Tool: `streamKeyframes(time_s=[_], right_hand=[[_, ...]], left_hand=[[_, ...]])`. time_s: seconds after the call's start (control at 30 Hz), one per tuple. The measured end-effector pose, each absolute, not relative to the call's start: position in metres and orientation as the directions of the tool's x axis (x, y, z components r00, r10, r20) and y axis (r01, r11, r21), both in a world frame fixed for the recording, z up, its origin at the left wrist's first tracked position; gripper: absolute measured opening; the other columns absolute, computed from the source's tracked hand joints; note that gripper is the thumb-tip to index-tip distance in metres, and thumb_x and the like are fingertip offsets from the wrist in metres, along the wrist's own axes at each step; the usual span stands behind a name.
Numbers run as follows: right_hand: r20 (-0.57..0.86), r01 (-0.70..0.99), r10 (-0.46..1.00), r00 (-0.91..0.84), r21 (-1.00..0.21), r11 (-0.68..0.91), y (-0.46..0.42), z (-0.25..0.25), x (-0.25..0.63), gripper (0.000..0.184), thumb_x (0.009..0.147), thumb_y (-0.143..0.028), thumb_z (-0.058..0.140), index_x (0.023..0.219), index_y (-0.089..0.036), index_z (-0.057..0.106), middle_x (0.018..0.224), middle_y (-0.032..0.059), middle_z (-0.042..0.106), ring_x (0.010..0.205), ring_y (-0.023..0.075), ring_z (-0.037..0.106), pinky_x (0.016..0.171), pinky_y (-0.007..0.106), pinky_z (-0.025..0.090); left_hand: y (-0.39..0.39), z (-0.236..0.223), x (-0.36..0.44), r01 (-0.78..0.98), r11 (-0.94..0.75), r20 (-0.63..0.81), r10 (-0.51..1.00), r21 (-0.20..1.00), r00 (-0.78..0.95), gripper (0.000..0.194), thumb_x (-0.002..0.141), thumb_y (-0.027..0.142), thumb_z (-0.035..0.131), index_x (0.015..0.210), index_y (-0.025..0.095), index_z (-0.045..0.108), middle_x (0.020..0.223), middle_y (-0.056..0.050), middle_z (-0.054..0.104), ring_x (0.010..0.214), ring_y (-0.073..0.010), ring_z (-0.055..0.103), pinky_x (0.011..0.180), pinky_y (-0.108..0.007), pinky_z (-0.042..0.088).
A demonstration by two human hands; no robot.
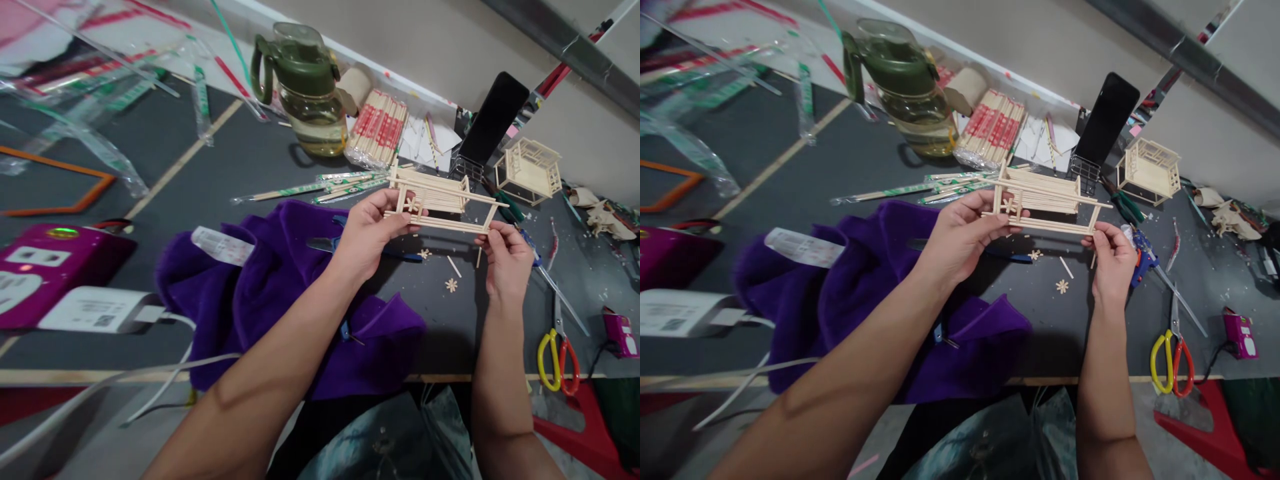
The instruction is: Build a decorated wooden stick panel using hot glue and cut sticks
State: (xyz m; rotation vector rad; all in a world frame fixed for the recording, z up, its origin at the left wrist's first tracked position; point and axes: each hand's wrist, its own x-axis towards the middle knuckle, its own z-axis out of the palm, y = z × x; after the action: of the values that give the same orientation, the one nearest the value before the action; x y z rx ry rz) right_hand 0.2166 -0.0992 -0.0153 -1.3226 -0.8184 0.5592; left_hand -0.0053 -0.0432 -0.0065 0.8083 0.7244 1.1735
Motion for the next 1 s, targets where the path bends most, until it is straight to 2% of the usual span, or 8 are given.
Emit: streamKeyframes(time_s=[0.23,0.4,0.53,0.67,0.8,1.0], right_hand=[[0.217,0.091,0.77,0.6,-0.975,0.204,-0.099,-0.016,0.214,0.028,0.075,-0.041,0.088,0.093,-0.022,0.076,0.084,-0.0022,0.075,0.07,0.0125,0.068,0.07,0.03,0.063],[0.267,0.092,0.722,0.638,-0.958,0.272,-0.096,-0.015,0.212,0.023,0.071,-0.034,0.09,0.084,-0.022,0.075,0.082,-0.0038,0.074,0.071,0.0125,0.069,0.072,0.03,0.064],[0.338,0.182,0.654,0.677,-0.937,0.297,-0.097,-0.015,0.21,0.02,0.072,-0.034,0.088,0.084,-0.023,0.076,0.083,-0.0027,0.074,0.071,0.0144,0.069,0.073,0.032,0.064],[0.486,0.348,0.584,0.651,-0.874,0.339,-0.1,-0.013,0.206,0.017,0.079,-0.035,0.086,0.085,-0.025,0.075,0.097,0.0005,0.076,0.088,0.0188,0.073,0.087,0.04,0.065],[0.632,0.489,0.518,0.577,-0.775,0.4,-0.103,-0.009,0.2,0.013,0.086,-0.035,0.083,0.083,-0.026,0.073,0.097,0.0019,0.073,0.098,0.0216,0.073,0.096,0.045,0.063],[0.656,0.535,0.493,0.571,-0.753,0.382,-0.105,-0.005,0.196,0.015,0.088,-0.039,0.082,0.083,-0.028,0.072,0.098,0.0024,0.07,0.1,0.0233,0.072,0.1,0.053,0.064]], left_hand=[[-0.042,-0.007,-0.005,-0.501,0.167,-0.067,0.975,0.849,0.211,0.033,0.071,0.036,0.093,0.093,0.021,0.074,0.096,-0.005,0.082,0.097,-0.0232,0.08,0.087,-0.034,0.067],[-0.042,-0.004,-0.005,-0.575,0.171,-0.053,0.975,0.8,0.216,0.033,0.073,0.028,0.088,0.103,0.021,0.076,0.113,-0.007,0.082,0.114,-0.0249,0.077,0.104,-0.038,0.062],[-0.043,0.0,-0.006,-0.672,0.197,-0.009,0.962,0.714,0.273,0.045,0.071,0.021,0.072,0.116,0.019,0.075,0.131,-0.01,0.077,0.134,-0.0304,0.07,0.117,-0.044,0.056],[-0.045,0.007,-0.01,-0.713,0.185,0.007,0.966,0.677,0.257,0.054,0.074,0.024,0.061,0.126,0.017,0.072,0.138,-0.015,0.074,0.146,-0.0353,0.061,0.119,-0.049,0.055],[-0.045,0.012,-0.013,-0.719,0.197,-0.008,0.966,0.666,0.257,0.056,0.078,0.028,0.059,0.132,0.016,0.069,0.139,-0.017,0.073,0.151,-0.0376,0.055,0.117,-0.051,0.056],[-0.045,0.01,-0.013,-0.715,0.19,0.003,0.966,0.673,0.259,0.054,0.078,0.028,0.062,0.131,0.017,0.07,0.137,-0.015,0.075,0.148,-0.0362,0.059,0.119,-0.049,0.055]])
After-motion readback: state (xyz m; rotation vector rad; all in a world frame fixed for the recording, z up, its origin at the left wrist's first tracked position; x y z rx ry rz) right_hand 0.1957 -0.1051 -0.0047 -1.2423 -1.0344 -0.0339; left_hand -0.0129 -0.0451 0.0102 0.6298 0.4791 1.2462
